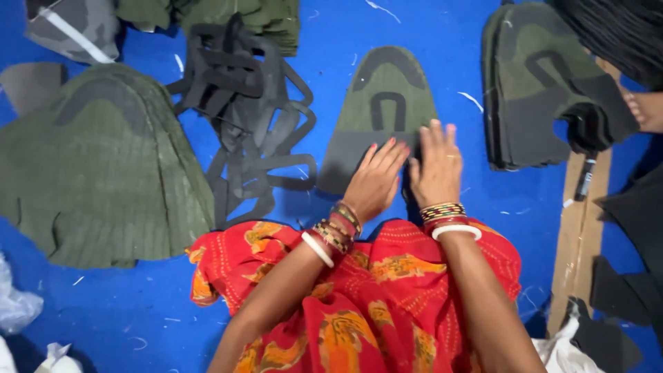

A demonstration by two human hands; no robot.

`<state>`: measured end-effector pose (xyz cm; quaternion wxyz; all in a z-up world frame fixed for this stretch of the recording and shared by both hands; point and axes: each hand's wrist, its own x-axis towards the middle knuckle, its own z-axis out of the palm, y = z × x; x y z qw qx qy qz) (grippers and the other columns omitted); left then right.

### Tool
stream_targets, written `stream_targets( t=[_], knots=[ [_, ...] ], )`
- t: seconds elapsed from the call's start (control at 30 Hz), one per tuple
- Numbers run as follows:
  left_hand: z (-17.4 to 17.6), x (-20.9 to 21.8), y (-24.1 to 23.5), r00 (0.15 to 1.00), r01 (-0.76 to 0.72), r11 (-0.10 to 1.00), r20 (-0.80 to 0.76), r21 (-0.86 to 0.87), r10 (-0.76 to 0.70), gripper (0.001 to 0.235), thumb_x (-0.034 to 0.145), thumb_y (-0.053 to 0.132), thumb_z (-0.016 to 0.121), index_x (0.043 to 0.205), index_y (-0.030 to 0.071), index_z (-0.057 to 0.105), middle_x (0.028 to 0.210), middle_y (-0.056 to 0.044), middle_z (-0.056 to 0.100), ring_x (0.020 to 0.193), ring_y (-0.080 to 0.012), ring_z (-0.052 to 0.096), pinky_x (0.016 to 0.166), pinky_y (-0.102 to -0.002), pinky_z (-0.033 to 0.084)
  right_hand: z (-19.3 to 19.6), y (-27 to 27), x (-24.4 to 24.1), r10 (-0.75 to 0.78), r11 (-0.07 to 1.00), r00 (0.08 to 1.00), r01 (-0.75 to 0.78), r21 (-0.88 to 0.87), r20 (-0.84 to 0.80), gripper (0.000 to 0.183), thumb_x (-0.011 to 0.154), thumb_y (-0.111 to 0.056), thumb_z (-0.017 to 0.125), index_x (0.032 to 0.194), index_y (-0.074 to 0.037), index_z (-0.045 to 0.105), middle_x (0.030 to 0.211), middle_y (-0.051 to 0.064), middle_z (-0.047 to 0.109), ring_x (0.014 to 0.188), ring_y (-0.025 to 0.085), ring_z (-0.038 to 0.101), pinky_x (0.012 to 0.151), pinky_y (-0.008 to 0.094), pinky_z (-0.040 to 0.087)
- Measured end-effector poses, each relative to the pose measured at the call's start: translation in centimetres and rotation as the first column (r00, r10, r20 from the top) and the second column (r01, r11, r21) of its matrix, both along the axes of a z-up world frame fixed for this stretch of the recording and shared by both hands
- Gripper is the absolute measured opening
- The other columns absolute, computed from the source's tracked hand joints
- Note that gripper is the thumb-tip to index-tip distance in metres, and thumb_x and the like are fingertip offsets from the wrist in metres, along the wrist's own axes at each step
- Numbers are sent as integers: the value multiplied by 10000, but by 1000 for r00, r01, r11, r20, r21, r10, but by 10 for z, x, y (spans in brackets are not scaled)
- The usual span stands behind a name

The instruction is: The person organizes and pairs shoe upper materials and foam inserts on the floor.

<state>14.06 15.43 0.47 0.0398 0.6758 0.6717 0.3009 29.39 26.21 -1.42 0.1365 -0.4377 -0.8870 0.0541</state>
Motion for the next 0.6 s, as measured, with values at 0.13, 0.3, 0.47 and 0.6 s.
stream_targets(
  t=[0.13, 0.3, 0.47, 0.6],
  knots=[
    [-38, -11, 16, 993, -49, 998, -107, -27, 46, 653, 916, 215, 573, 1517, -8, 453, 1594, -176, 451, 1531, -310, 346, 1249, -508, 252, -18, -7, -27, 259, 965, 965, -260, 20, 46, 754, 982, -331, 611, 1635, -36, 376, 1750, 108, 227, 1605, 353, 140, 1246, 529, 200],
    [-39, -15, 34, 989, 12, 992, 146, -125, 6, 779, 791, 252, 637, 1512, 85, 393, 1552, -176, 464, 1511, -342, 368, 1221, -541, 290, -16, -11, -34, 194, 979, 980, -190, -78, 40, 853, 874, -427, 543, 1619, -67, 333, 1701, 126, 226, 1575, 354, 127, 1211, 581, 111],
    [3, -113, -28, 945, -216, 962, 284, 170, 162, 572, 857, 172, 640, 1418, 143, 528, 1474, -128, 580, 1448, -340, 485, 1232, -486, 375, -29, -13, -33, 273, 960, 960, -276, -54, -59, 806, 998, -554, 421, 1654, -101, 300, 1731, 167, 216, 1593, 412, 133, 1207, 633, 115],
    [51, -217, -117, 656, -743, 652, 356, 149, 666, 235, 876, 158, 703, 1101, 99, 737, 1117, -146, 675, 1106, -349, 616, 979, -448, 504, -30, -13, -24, 192, 967, 971, -211, -140, -142, 746, 1032, -571, 386, 1662, -174, 348, 1736, 195, 220, 1575, 484, 127, 1178, 688, 90]
  ],
)
